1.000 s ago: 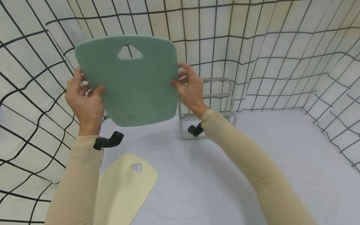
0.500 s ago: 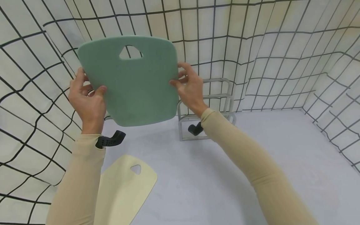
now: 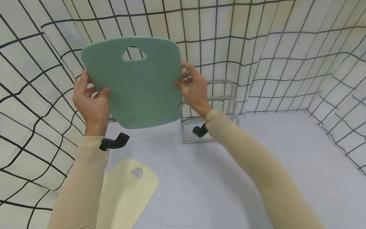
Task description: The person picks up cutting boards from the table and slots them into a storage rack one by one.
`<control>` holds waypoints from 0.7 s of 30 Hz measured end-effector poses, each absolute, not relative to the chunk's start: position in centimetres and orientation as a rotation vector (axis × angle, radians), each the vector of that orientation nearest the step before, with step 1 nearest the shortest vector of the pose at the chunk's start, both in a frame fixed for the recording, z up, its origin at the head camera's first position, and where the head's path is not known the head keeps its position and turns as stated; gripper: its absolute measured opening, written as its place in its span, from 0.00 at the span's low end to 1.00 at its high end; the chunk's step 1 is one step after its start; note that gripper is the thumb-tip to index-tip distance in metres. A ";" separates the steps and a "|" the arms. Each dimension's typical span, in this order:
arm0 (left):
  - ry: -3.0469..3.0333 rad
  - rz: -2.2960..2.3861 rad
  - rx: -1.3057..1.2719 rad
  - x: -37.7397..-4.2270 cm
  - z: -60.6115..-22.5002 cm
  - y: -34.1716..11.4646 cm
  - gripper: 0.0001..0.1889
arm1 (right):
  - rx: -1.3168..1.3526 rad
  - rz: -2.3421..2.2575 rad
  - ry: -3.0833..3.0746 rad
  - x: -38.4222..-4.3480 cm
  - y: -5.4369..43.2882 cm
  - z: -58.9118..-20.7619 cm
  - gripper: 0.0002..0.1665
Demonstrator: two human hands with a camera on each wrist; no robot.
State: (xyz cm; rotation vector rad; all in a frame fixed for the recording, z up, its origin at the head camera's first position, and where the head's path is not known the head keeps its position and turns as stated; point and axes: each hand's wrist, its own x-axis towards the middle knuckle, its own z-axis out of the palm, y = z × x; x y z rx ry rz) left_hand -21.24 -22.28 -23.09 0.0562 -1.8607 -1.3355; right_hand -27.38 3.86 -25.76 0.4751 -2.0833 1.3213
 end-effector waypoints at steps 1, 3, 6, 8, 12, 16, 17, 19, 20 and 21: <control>-1.860 -1.341 0.061 -21.3 -23.1 -22.2 0.37 | 0.475 1.323 -2.085 -27.4 3.9 -25.8 0.30; -1.864 -1.350 0.070 -21.3 -23.1 -22.1 0.37 | 0.476 1.323 -2.088 -27.4 4.0 -25.8 0.30; -1.874 -1.357 0.076 -21.5 -23.2 -21.9 0.38 | 0.476 1.322 -2.086 -27.4 4.3 -25.8 0.30; -1.882 -1.355 0.071 -21.7 -23.4 -21.8 0.37 | 0.473 1.312 -2.085 -27.4 4.6 -25.8 0.30; -1.896 -1.337 0.070 -22.0 -23.6 -21.7 0.37 | 0.471 1.298 -2.085 -27.3 5.1 -25.9 0.29; -1.900 -1.314 0.055 -22.4 -23.8 -21.5 0.37 | 0.469 1.293 -2.087 -27.5 5.5 -25.9 0.30; -1.899 -1.307 0.049 -22.5 -23.9 -21.5 0.37 | 0.468 1.290 -2.088 -27.5 5.6 -25.9 0.29; -1.896 -1.297 0.035 -22.7 -23.9 -21.4 0.37 | 0.467 1.284 -2.083 -27.6 5.8 -25.9 0.29; -1.895 -1.297 0.030 -22.8 -24.0 -21.3 0.37 | 0.466 1.284 -2.082 -27.6 5.9 -25.9 0.29; -1.895 -1.293 0.025 -22.8 -24.0 -21.3 0.37 | 0.465 1.277 -2.080 -27.7 6.0 -25.9 0.29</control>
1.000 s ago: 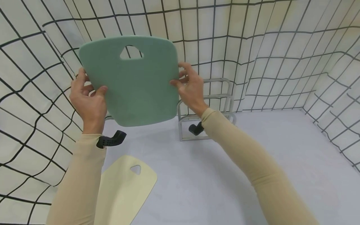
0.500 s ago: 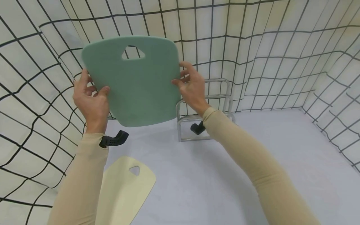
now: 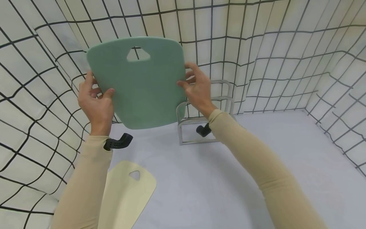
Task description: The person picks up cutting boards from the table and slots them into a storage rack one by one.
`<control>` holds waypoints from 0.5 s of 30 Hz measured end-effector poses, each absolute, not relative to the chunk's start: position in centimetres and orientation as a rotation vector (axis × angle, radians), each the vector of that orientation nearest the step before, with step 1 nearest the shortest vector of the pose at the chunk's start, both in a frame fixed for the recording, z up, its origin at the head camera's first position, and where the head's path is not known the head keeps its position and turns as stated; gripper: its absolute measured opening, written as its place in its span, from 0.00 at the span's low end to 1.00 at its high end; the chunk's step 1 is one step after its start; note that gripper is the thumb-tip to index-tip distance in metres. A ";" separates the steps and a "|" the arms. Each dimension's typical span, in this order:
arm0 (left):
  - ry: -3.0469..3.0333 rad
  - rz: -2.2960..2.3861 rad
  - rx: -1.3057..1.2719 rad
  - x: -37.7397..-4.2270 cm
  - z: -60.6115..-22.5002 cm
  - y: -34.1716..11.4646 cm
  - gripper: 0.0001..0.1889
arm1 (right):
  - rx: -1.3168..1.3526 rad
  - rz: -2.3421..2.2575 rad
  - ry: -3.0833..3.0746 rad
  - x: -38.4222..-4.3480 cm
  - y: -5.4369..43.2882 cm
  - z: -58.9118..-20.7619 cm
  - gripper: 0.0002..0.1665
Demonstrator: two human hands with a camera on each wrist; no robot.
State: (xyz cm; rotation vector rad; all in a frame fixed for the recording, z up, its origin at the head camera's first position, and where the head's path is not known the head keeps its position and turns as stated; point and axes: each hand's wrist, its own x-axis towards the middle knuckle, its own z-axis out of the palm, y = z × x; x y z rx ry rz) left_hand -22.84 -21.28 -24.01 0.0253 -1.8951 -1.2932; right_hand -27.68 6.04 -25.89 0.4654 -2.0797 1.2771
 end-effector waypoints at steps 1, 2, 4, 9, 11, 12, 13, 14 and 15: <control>-1.894 -1.293 0.018 -22.9 -24.1 -21.2 0.37 | 0.467 1.276 -2.079 -27.7 6.1 -25.9 0.29; -1.893 -1.292 0.011 -23.0 -24.1 -21.2 0.37 | 0.467 1.276 -2.080 -27.7 6.2 -25.9 0.29; -1.893 -1.300 0.012 -23.1 -24.1 -21.1 0.37 | 0.469 1.271 -2.082 -27.7 6.4 -25.8 0.29; -1.898 -1.311 0.028 -23.2 -24.2 -20.8 0.37 | 0.473 1.269 -2.086 -27.7 6.8 -25.9 0.29; -1.902 -1.308 0.029 -23.2 -24.2 -20.6 0.37 | 0.472 1.272 -2.085 -27.7 7.0 -25.9 0.29; -1.903 -1.313 0.028 -23.3 -24.2 -20.5 0.38 | 0.470 1.275 -2.085 -27.7 7.1 -25.9 0.29; -1.901 -1.317 0.024 -23.3 -24.2 -20.5 0.38 | 0.469 1.274 -2.084 -27.7 7.2 -25.9 0.29; -1.898 -1.319 0.020 -23.4 -24.2 -20.4 0.38 | 0.468 1.274 -2.082 -27.8 7.3 -25.9 0.29; -1.897 -1.320 0.018 -23.4 -24.2 -20.3 0.38 | 0.465 1.275 -2.081 -27.8 7.4 -25.8 0.29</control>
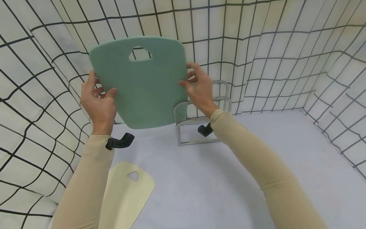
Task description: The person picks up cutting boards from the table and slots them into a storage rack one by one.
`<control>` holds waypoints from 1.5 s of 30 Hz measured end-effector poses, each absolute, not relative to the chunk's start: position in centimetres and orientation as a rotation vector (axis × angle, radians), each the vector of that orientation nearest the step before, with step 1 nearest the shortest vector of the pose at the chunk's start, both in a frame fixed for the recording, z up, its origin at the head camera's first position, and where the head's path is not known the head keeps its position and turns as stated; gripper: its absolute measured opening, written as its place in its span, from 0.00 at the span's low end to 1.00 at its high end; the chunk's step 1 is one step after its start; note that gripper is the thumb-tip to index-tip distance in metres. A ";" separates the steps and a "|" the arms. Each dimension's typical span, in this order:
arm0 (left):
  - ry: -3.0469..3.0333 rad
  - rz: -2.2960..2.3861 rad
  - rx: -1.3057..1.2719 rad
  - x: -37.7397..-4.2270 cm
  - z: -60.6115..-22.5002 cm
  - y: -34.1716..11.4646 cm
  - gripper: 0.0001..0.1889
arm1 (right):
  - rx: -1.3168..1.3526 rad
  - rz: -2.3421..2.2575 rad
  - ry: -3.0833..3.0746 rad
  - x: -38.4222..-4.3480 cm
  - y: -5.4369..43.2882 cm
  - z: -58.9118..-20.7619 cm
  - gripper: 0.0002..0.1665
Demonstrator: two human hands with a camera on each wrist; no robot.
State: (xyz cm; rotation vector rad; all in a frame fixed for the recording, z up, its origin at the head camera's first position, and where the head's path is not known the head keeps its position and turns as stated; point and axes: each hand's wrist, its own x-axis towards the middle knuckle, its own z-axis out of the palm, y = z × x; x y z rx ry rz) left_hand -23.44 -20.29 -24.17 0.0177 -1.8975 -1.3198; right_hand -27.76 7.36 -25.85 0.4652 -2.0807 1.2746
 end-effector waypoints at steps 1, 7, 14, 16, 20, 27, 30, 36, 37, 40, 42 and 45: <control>-1.895 -1.322 0.011 -23.5 -24.2 -20.2 0.38 | 0.463 1.273 -2.080 -27.8 7.4 -25.8 0.29; -1.887 -1.332 -0.015 -23.7 -24.2 -20.0 0.38 | 0.430 1.261 -2.100 -27.7 7.8 -25.7 0.30; -1.902 -1.334 0.002 -23.9 -23.9 -19.6 0.38 | 0.423 1.244 -2.101 -27.6 8.1 -25.6 0.30; -1.906 -1.335 0.001 -24.0 -23.8 -19.4 0.38 | 0.422 1.248 -2.100 -27.6 8.3 -25.6 0.30; -1.900 -1.341 -0.015 -24.2 -23.7 -19.3 0.39 | 0.419 1.246 -2.086 -27.8 8.5 -25.5 0.30; -1.922 -1.317 -0.028 -24.4 -23.7 -19.1 0.38 | 0.409 1.235 -2.077 -27.9 8.8 -25.4 0.30; -1.936 -1.297 -0.027 -24.5 -23.8 -19.0 0.37 | 0.415 1.225 -2.080 -27.9 8.9 -25.5 0.30; -1.930 -1.310 -0.042 -24.6 -24.0 -18.8 0.37 | 0.413 1.219 -2.078 -27.9 9.1 -25.6 0.29; -1.930 -1.313 -0.042 -24.7 -24.0 -18.7 0.37 | 0.407 1.219 -2.080 -27.9 9.1 -25.6 0.29; -1.936 -1.308 -0.041 -24.8 -24.0 -18.6 0.37 | 0.392 1.217 -2.085 -27.9 9.3 -25.7 0.29; -1.940 -1.299 -0.041 -24.9 -24.0 -18.6 0.37 | 0.386 1.219 -2.087 -28.0 9.4 -25.6 0.30; -1.945 -1.286 -0.043 -25.0 -23.9 -18.5 0.36 | 0.381 1.230 -2.089 -28.0 9.5 -25.6 0.30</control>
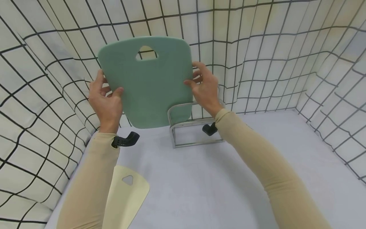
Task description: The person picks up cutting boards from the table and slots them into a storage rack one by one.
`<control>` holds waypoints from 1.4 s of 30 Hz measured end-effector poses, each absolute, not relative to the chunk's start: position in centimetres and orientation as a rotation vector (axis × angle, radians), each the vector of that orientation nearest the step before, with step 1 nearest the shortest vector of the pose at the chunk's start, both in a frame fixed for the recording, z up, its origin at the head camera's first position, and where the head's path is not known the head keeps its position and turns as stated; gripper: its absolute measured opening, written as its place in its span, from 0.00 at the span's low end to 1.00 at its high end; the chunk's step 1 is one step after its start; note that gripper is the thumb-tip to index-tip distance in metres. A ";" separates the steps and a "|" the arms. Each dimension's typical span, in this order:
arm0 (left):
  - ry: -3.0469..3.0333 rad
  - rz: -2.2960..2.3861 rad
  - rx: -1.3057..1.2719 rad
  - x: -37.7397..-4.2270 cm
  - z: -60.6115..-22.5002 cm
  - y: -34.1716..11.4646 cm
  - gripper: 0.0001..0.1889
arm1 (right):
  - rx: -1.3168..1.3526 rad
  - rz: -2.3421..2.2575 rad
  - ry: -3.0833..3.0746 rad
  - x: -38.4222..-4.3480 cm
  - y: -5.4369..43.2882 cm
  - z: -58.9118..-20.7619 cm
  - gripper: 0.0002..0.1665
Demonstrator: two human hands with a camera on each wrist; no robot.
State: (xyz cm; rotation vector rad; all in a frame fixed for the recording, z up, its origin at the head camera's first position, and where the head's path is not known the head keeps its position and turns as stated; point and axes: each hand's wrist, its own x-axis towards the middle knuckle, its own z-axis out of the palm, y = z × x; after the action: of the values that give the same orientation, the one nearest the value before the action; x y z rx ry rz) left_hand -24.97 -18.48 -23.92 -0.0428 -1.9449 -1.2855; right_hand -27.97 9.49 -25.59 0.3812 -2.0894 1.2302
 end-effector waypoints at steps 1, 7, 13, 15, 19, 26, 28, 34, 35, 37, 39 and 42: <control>-1.946 -1.283 -0.043 -25.0 -23.9 -18.4 0.36 | 0.379 1.229 -2.092 -27.9 9.6 -25.5 0.30; -1.945 -1.288 -0.045 -24.9 -23.8 -18.0 0.37 | 0.378 1.208 -2.099 -27.8 10.0 -25.4 0.30; -1.934 -1.325 -0.046 -25.1 -23.7 -17.5 0.37 | 0.395 1.211 -2.063 -28.0 10.5 -25.3 0.30; -1.928 -1.332 -0.044 -25.2 -23.7 -17.3 0.37 | 0.403 1.202 -2.055 -28.0 10.7 -25.3 0.30; -1.921 -1.323 -0.052 -25.3 -23.6 -16.9 0.37 | 0.400 1.185 -2.059 -28.1 11.1 -25.3 0.30; -1.919 -1.311 -0.084 -25.2 -23.5 -16.3 0.37 | 0.372 1.172 -2.072 -27.9 11.7 -25.1 0.30; -1.922 -1.317 -0.090 -25.2 -23.5 -16.2 0.37 | 0.370 1.171 -2.076 -27.8 11.9 -25.0 0.30; -1.925 -1.333 -0.069 -25.5 -23.5 -15.7 0.37 | 0.359 1.167 -2.083 -27.8 12.3 -24.9 0.30; -1.925 -1.332 -0.064 -25.5 -23.5 -15.6 0.37 | 0.360 1.163 -2.083 -27.8 12.4 -24.9 0.30; -1.923 -1.335 -0.063 -25.6 -23.6 -15.5 0.37 | 0.366 1.150 -2.076 -27.8 12.5 -24.9 0.30; -1.921 -1.336 -0.064 -25.6 -23.7 -15.4 0.37 | 0.369 1.138 -2.075 -27.8 12.6 -24.8 0.31; -1.925 -1.332 -0.066 -25.6 -23.7 -15.2 0.37 | 0.357 1.136 -2.080 -27.8 12.8 -24.8 0.31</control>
State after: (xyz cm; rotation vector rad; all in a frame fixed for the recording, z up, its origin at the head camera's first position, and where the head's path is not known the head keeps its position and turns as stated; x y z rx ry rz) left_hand -25.59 -15.16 -23.74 -0.0663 -1.9251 -1.3318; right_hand -27.77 12.81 -24.85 0.3566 -2.0801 1.1357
